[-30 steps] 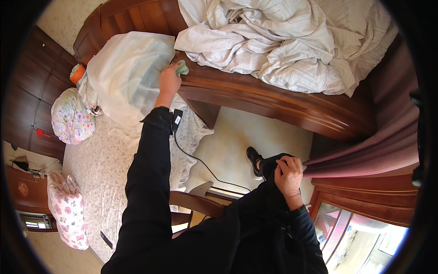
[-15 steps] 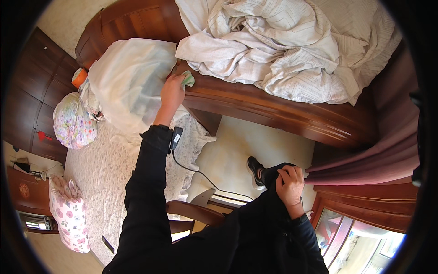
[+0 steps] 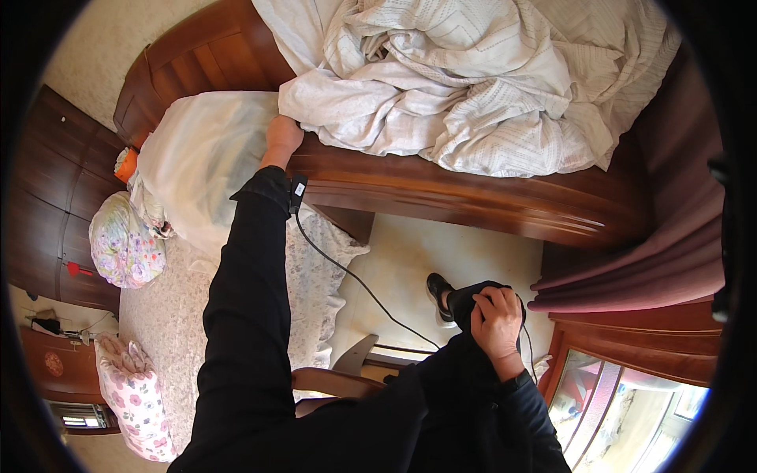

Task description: The person wipes the wooden window frame and then the wooden bed frame with a cloth. The person moves along the frame edges, wiping different sections of the bed frame while standing in a bedroom.

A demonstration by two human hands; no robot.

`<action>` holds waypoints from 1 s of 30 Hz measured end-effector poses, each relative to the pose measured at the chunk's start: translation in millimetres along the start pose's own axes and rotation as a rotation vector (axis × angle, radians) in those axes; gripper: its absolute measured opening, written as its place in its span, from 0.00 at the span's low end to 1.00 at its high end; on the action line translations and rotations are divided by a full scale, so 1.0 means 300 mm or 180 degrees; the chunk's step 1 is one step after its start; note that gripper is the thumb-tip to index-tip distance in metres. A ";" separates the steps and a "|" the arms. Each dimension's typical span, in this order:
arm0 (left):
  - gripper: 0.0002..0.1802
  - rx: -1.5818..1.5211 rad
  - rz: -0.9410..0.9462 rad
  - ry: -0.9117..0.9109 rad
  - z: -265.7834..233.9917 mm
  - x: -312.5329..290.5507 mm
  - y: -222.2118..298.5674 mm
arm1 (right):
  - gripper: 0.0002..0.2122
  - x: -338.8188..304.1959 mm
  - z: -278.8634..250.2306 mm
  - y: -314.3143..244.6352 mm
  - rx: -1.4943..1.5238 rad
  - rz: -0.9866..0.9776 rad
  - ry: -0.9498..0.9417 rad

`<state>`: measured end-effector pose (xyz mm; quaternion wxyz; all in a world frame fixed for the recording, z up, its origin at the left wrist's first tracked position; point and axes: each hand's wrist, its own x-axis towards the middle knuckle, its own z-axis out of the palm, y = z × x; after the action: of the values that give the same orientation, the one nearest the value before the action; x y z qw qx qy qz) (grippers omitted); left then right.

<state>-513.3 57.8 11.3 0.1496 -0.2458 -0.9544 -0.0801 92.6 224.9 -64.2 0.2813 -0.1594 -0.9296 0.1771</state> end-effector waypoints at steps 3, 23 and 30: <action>0.11 -0.0169 0.0379 0.0146 -0.007 -0.024 -0.034 | 0.08 -0.006 0.001 0.001 0.0049 0.0004 0.0024; 0.24 -0.0574 0.0756 0.0542 -0.232 -0.517 -0.009 | 0.07 -0.043 -0.028 0.019 0.0286 -0.0128 0.0169; 0.23 0.0054 0.0273 0.0048 -0.208 -0.395 0.075 | 0.08 -0.024 0.009 0.017 0.0359 -0.0130 0.0117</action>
<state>-387.9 10.4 33.4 0.1621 -0.2845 -0.9425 -0.0673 97.8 225.9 -71.8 0.3104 -0.1275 -0.9158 0.2206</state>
